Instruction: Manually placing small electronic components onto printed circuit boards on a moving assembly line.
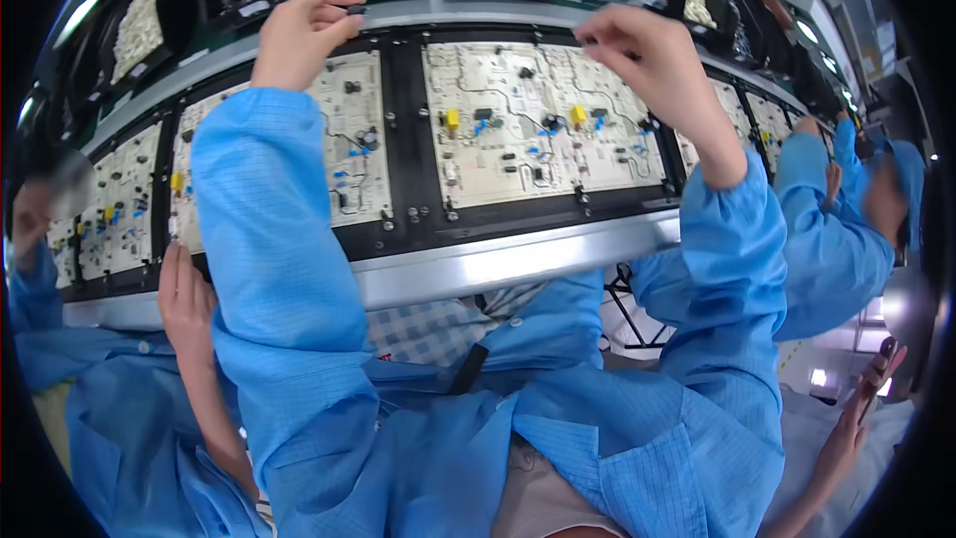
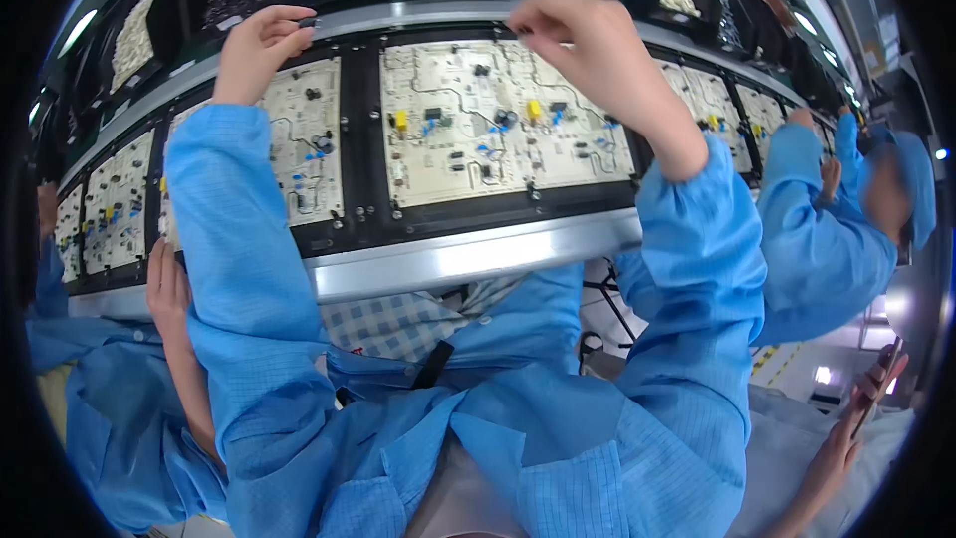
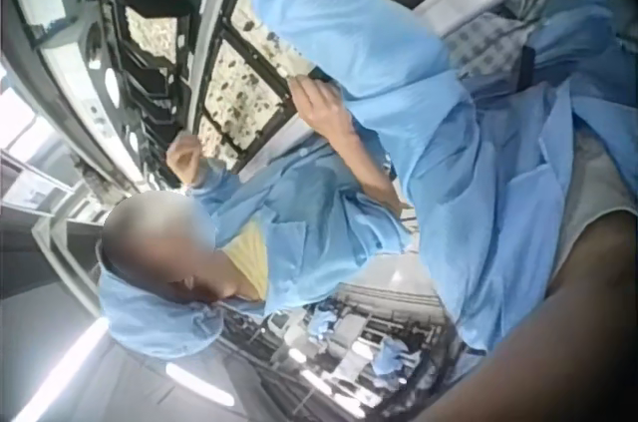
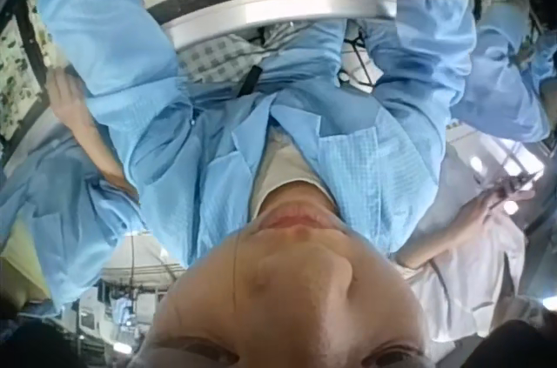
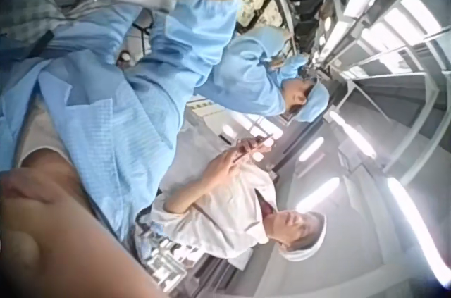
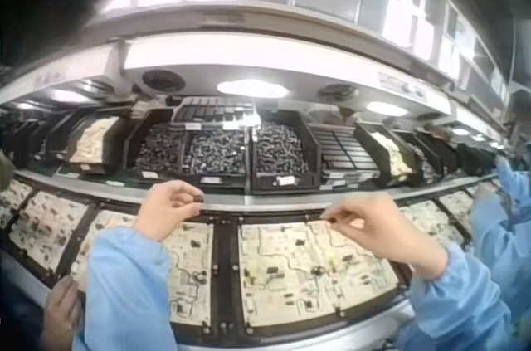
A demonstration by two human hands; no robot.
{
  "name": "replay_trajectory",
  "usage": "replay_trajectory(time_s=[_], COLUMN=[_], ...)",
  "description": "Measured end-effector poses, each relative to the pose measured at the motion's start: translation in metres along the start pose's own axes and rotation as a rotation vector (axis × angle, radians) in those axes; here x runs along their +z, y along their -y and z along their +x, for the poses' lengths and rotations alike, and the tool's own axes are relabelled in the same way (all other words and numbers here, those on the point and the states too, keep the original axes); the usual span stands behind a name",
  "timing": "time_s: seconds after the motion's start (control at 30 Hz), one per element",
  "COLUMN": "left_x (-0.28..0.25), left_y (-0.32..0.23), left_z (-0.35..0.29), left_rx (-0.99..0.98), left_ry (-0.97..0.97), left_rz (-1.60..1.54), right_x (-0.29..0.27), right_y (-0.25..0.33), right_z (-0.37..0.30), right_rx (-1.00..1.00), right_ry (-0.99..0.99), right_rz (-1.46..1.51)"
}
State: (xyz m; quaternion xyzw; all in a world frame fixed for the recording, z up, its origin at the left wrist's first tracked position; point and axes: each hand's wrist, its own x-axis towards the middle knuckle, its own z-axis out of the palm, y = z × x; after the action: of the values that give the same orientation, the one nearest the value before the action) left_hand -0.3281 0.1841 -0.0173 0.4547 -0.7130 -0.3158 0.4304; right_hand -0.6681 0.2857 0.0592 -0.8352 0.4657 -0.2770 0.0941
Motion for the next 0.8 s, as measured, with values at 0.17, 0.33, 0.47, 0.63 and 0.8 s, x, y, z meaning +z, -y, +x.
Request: replay_trajectory(time_s=[0.17, 0.33, 0.47, 0.63, 0.8], left_x=[-0.003, -0.001, 0.002, 0.005, -0.006], left_y=[-0.002, -0.002, -0.003, -0.01, 0.007], left_z=[0.006, 0.004, 0.004, 0.002, 0.01], left_rx=[0.006, -0.032, -0.041, -0.082, -0.138], left_ry=[0.066, 0.071, 0.078, 0.093, -0.026], left_rz=[-0.009, 0.025, 0.039, 0.009, -0.207], right_x=[-0.012, -0.01, -0.006, -0.005, -0.001], right_y=[-0.01, -0.025, -0.033, -0.041, -0.04], right_z=[-0.084, -0.13, -0.144, -0.149, -0.153], right_rx=[0.33, 0.468, 0.349, 0.235, 0.288], right_ry=[0.025, 0.038, 0.058, 0.052, 0.033], right_rz=[-0.015, -0.063, -0.164, -0.231, -0.173])
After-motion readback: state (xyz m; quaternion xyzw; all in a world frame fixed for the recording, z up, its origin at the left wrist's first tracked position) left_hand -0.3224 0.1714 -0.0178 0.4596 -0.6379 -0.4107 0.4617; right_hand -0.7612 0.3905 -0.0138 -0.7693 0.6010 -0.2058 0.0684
